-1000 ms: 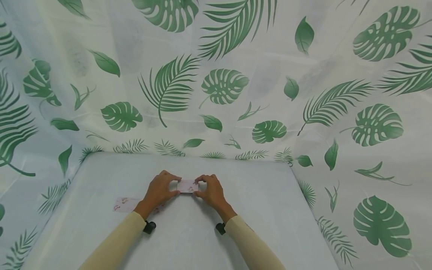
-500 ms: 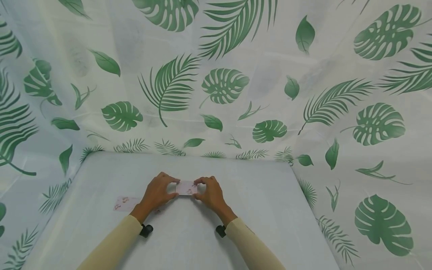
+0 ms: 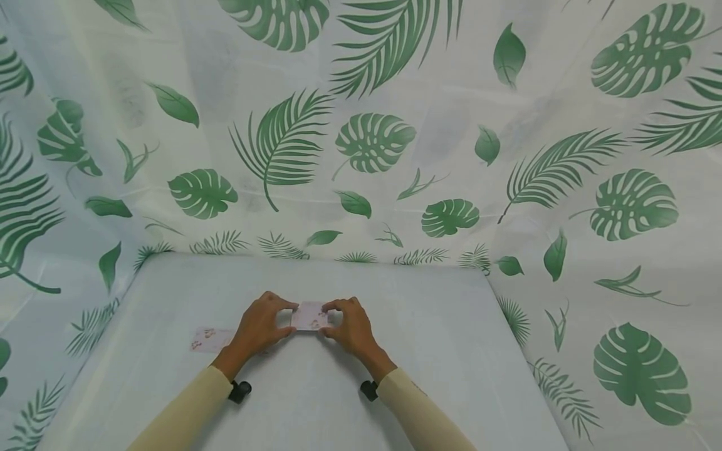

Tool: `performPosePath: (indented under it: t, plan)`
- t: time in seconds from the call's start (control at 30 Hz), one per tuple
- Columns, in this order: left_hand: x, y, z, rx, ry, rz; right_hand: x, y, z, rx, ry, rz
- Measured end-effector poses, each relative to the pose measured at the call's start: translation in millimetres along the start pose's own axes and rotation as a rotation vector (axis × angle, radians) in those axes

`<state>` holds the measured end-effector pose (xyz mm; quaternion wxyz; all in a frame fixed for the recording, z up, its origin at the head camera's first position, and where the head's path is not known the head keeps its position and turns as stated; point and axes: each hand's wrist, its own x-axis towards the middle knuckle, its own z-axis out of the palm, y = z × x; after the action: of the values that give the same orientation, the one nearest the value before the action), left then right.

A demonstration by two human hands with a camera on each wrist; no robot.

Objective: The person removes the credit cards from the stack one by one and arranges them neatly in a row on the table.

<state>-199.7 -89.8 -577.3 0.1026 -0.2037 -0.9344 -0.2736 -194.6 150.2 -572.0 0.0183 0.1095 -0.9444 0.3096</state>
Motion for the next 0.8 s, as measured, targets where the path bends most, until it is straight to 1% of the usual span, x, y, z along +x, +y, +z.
performPosePath:
  t: [0.13,0.37,0.5,0.7,0.8]
  plan:
    - [-4.0,-0.7,-0.9,0.005,-0.007,-0.007,-2.6,-1.7,0.6,0.009,-0.001,-0.014]
    - [-9.7,0.1,-1.9,-0.001,0.004,0.005,-7.5,-3.5,1.4,0.026,0.004,-0.017]
    - [-12.6,0.6,-2.3,-0.001,0.02,0.017,-10.1,-4.8,2.3,0.033,0.003,-0.017]
    - [-17.0,-1.4,-0.5,0.003,0.055,0.043,-14.5,-5.5,4.3,0.035,0.015,-0.044]
    - [-18.8,-2.6,0.8,0.006,0.062,0.048,-16.3,-5.7,5.5,0.027,0.02,-0.049]
